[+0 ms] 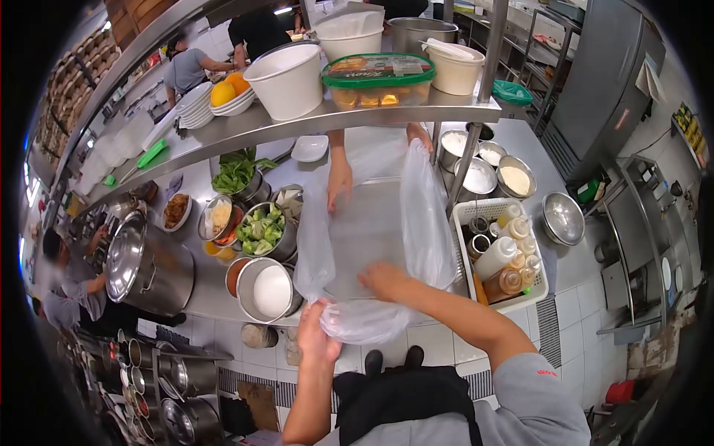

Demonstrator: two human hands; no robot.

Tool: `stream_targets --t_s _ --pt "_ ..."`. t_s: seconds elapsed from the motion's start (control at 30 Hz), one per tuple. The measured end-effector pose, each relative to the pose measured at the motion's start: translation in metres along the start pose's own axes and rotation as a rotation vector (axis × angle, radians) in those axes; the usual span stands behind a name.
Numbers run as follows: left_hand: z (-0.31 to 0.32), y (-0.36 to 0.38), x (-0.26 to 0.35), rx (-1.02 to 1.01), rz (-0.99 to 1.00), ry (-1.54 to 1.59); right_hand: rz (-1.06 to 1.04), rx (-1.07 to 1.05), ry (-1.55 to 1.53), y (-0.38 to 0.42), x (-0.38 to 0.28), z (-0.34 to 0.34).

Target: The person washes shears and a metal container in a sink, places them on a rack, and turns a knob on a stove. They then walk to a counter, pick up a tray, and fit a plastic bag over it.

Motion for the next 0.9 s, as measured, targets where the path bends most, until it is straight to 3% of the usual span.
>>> stream_targets --t_s 0.13,0.5,0.63,0.7,0.77,0.83,0.9 --pt "-0.016 0.005 -0.009 0.032 -0.014 -0.004 -0.025 -0.184 0.026 0.009 -0.013 0.026" --pt "-0.015 0.023 -0.030 -0.002 -0.147 -0.165 0.009 -0.016 0.041 0.009 -0.012 0.011" --pt "-0.011 0.012 -0.012 0.097 -0.083 -0.120 0.041 0.017 0.013 -0.018 0.019 0.005" --pt "-0.005 0.003 0.001 0.111 -0.046 -0.093 0.076 -0.124 0.053 -0.027 0.030 0.008" --pt "0.016 0.005 0.014 -0.118 -0.008 -0.078 0.126 -0.153 0.115 -0.029 0.033 0.010" --pt "0.032 0.006 0.029 -0.127 -0.006 -0.056 0.167 -0.183 0.175 -0.029 0.037 0.012" --pt "0.044 0.008 0.049 -0.139 0.105 -0.005 0.308 -0.389 0.085 -0.023 0.045 0.021"
Point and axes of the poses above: each hand's wrist, its own y-axis away from the middle knuckle, its own z-axis out of the palm, x = y × z, the point moved 7 cm from there along -y, towards the middle knuckle
